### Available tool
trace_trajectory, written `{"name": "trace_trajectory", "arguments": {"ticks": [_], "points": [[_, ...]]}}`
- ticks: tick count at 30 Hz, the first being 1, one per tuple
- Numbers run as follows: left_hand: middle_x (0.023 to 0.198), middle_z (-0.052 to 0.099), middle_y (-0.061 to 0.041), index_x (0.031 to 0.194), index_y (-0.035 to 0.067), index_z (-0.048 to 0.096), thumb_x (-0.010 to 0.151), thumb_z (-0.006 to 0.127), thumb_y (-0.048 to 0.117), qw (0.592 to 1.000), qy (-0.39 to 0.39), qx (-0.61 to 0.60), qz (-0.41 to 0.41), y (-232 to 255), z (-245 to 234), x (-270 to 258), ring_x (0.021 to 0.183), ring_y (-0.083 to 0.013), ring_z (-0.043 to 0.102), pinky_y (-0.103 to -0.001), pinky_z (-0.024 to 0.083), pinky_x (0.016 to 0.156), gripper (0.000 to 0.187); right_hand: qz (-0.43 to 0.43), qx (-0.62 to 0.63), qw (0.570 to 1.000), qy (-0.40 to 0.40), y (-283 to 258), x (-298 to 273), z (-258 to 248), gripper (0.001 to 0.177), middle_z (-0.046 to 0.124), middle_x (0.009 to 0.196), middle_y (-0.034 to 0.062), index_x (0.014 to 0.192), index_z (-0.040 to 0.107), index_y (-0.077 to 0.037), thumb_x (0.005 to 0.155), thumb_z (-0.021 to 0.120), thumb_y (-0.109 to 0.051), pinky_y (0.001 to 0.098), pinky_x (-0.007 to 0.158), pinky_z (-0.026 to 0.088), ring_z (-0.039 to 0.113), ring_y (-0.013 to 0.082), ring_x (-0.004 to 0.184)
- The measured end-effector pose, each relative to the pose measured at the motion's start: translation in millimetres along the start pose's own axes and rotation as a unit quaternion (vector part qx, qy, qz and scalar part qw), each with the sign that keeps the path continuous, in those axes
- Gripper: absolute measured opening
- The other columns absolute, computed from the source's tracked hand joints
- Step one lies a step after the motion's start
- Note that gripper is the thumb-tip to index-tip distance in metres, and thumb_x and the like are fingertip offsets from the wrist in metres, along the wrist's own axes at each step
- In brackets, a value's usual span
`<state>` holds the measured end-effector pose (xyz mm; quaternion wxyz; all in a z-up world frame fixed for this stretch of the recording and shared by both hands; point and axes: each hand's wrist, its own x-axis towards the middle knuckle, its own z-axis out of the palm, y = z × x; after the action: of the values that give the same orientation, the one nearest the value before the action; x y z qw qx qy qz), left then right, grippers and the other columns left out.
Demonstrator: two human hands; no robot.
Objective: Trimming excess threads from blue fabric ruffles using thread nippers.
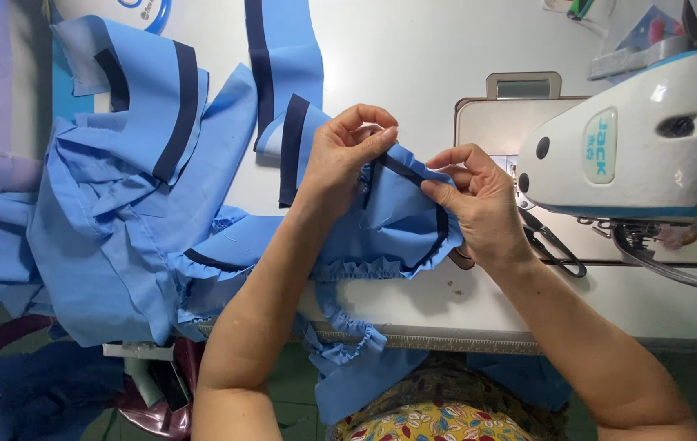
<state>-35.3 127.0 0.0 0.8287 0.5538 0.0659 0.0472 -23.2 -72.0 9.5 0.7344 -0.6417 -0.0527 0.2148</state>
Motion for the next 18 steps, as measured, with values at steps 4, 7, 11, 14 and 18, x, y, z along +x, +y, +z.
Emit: {"name": "trace_trajectory", "arguments": {"ticks": [4,7,11,14,18], "points": [[0.076,0.073,-0.013,0.108,0.005,0.066,0.092,0.075,0.012,0.996,0.060,-0.064,-0.011,-3.6,-9.6,0.3,0.064,-0.0146,0.072,-0.018,0.053,0.051,0.020,-0.007,0.015,1.000,-0.010,-8.2,-2.6,4.0,0.024,0.070,0.083,0.0163,0.114,0.060,-0.001,0.093,0.071,-0.006,0.0241,0.067,0.060,0.068,0.0142,0.075],[0.080,0.074,-0.016,0.113,0.005,0.065,0.094,0.074,0.018,0.995,0.073,-0.071,-0.019,-5.8,-12.4,2.1,0.069,-0.0176,0.073,-0.023,0.057,0.062,0.025,-0.010,0.022,0.999,-0.023,-7.1,-1.6,0.6,0.024,0.071,0.087,0.0219,0.115,0.059,-0.002,0.094,0.069,-0.006,0.0290,0.068,0.061,0.070,0.0202,0.077],[0.095,0.073,-0.010,0.133,0.012,0.056,0.075,0.070,0.051,0.989,0.010,0.049,-0.138,54.3,14.2,-4.9,0.088,-0.0200,0.071,-0.031,0.058,0.078,0.071,0.033,0.061,0.998,-0.005,-22.6,-5.4,5.5,0.017,0.072,0.084,0.0117,0.113,0.059,-0.006,0.097,0.063,-0.002,0.0298,0.069,0.062,0.069,0.0183,0.073],[0.086,0.058,-0.002,0.137,0.016,0.055,0.066,0.085,0.036,0.982,-0.046,0.128,-0.134,50.1,15.0,-5.9,0.074,-0.0104,0.051,-0.022,0.046,0.066,0.080,0.014,0.038,0.999,-0.005,-24.5,-7.5,6.7,0.016,0.070,0.083,0.0079,0.112,0.059,-0.008,0.097,0.064,-0.005,0.0267,0.074,0.059,0.066,0.0136,0.075],[0.085,0.066,-0.003,0.127,0.012,0.062,0.076,0.083,0.021,0.996,-0.006,0.064,-0.068,43.9,2.3,-4.6,0.080,-0.0120,0.063,-0.024,0.054,0.077,0.055,0.050,-0.031,0.998,-0.037,-25.8,-8.4,7.5,0.041,0.071,0.093,0.0083,0.122,0.053,-0.013,0.087,0.072,-0.003,0.0193,0.070,0.053,0.062,0.0099,0.075]]}}
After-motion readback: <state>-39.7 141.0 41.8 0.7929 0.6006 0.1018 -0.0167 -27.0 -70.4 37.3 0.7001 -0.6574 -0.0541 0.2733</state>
